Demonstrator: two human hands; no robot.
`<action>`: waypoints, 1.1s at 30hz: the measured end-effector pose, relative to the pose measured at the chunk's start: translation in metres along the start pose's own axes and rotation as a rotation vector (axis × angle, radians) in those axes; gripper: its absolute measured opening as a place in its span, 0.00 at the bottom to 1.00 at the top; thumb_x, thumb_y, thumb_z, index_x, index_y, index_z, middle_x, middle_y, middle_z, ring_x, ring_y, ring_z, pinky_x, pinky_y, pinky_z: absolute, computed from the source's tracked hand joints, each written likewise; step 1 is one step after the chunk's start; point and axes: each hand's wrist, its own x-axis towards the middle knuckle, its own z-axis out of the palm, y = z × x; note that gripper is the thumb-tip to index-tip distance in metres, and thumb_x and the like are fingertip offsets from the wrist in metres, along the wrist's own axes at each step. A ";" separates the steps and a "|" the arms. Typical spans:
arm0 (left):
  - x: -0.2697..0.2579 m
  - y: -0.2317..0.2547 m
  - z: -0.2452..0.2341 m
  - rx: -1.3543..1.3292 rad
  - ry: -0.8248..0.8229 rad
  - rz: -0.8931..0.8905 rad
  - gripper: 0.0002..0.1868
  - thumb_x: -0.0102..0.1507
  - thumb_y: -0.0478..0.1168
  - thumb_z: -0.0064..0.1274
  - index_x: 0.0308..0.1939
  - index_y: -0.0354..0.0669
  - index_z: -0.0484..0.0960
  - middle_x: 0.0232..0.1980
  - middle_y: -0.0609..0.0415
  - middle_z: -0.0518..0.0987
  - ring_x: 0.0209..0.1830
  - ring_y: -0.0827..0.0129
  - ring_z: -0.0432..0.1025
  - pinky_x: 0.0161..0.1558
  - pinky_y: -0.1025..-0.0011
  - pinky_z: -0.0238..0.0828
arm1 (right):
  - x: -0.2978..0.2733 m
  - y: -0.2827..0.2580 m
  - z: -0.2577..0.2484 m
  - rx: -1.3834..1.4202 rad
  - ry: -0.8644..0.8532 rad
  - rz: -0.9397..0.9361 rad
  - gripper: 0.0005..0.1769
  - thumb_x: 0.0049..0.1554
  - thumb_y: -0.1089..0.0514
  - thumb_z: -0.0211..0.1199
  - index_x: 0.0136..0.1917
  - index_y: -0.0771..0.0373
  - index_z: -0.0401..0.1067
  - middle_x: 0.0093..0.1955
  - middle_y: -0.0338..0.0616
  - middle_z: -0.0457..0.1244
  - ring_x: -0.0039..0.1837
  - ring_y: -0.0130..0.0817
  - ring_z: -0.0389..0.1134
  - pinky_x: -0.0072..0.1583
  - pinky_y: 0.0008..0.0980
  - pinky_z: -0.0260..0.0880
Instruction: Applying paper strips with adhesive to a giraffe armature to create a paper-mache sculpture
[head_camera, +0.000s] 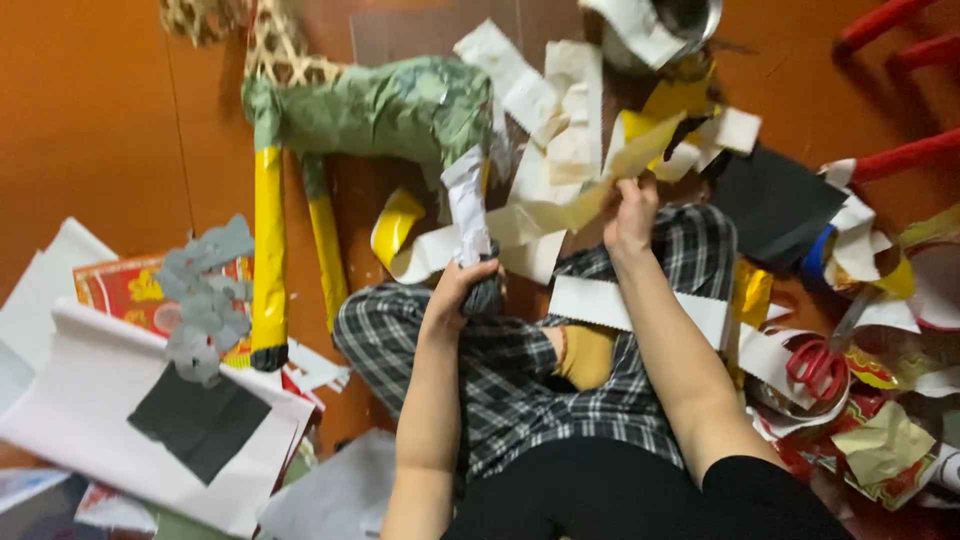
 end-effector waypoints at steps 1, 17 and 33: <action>-0.004 0.010 0.007 0.007 -0.018 0.012 0.20 0.56 0.38 0.75 0.47 0.37 0.84 0.39 0.47 0.85 0.33 0.61 0.81 0.42 0.59 0.80 | 0.007 -0.005 -0.007 0.012 0.002 -0.019 0.14 0.55 0.68 0.64 0.50 0.54 0.64 0.45 0.30 0.54 0.43 0.23 0.60 0.50 0.26 0.71; -0.033 0.043 0.032 0.778 0.411 0.690 0.55 0.68 0.50 0.70 0.84 0.42 0.44 0.81 0.17 0.55 0.74 0.24 0.65 0.71 0.34 0.66 | -0.096 -0.129 -0.042 -0.323 -0.227 -0.160 0.02 0.67 0.59 0.69 0.52 0.58 0.78 0.40 0.39 0.69 0.41 0.24 0.72 0.42 0.27 0.77; -0.067 0.048 0.139 0.846 0.041 1.170 0.14 0.68 0.34 0.66 0.57 0.49 0.90 0.60 0.52 0.87 0.63 0.51 0.81 0.67 0.56 0.76 | -0.157 -0.148 -0.069 -0.156 -0.984 -0.306 0.05 0.60 0.66 0.61 0.49 0.70 0.74 0.78 0.65 0.63 0.79 0.56 0.64 0.76 0.60 0.60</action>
